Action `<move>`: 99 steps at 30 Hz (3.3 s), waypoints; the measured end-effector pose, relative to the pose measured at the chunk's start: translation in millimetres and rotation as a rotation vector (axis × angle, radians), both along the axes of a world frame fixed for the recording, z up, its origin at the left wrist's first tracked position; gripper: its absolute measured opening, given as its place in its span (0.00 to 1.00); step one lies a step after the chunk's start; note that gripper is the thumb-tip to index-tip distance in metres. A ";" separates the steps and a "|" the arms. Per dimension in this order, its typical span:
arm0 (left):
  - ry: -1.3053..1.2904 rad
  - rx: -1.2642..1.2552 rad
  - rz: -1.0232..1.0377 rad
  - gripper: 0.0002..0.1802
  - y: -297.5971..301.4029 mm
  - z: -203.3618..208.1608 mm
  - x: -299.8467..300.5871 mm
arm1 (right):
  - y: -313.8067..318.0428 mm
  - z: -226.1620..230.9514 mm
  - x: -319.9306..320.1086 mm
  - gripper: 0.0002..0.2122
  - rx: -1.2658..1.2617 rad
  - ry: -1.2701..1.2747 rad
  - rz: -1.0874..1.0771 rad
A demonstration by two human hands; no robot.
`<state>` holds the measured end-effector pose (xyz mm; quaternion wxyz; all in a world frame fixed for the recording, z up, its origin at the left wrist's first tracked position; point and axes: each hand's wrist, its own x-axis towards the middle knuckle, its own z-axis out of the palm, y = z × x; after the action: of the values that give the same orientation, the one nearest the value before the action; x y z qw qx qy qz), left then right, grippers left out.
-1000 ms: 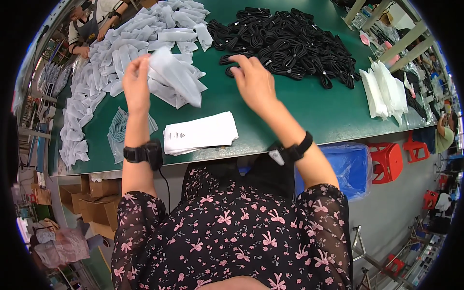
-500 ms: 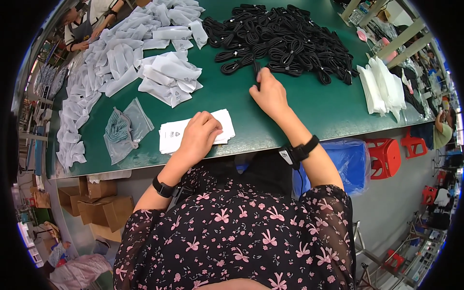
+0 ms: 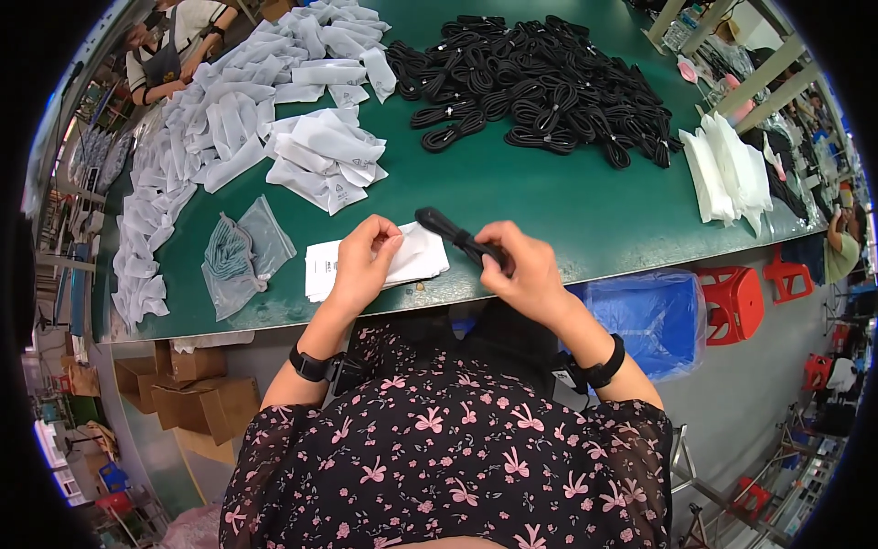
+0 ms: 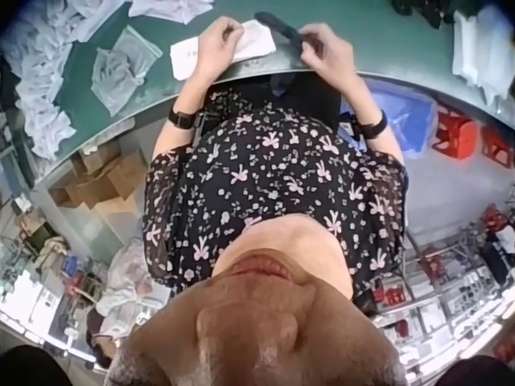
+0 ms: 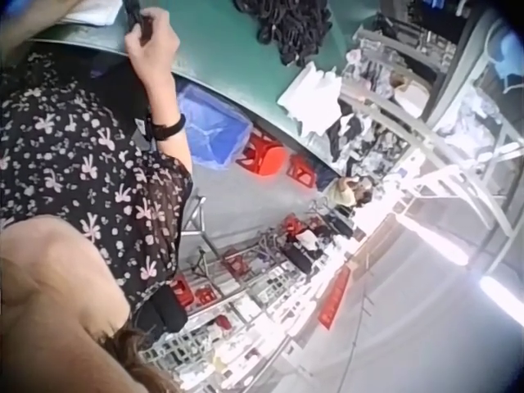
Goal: The person packages power cables by hand, picking up a white bag, sliding a cable into it, and placing the packaged item onto a pile. This process is repeated for several cables throughout the video.
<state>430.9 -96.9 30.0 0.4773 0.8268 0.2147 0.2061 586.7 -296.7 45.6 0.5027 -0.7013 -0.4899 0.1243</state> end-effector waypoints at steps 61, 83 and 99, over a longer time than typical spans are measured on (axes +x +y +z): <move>0.035 0.137 -0.038 0.06 -10.8 1.5 3.4 | 4.6 -1.0 -4.6 0.13 -0.083 0.142 -0.043; -0.245 -0.023 -0.204 0.04 2.9 33.9 11.3 | 47.2 12.3 -20.3 0.13 0.330 0.016 0.178; -0.397 -1.147 -0.387 0.15 33.3 46.1 28.9 | 80.6 40.4 -5.6 0.13 0.370 -0.374 0.157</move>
<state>459.8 -63.6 76.1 0.9036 0.4095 0.0451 0.1178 581.1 -216.1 85.9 0.5118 -0.5680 -0.6417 -0.0604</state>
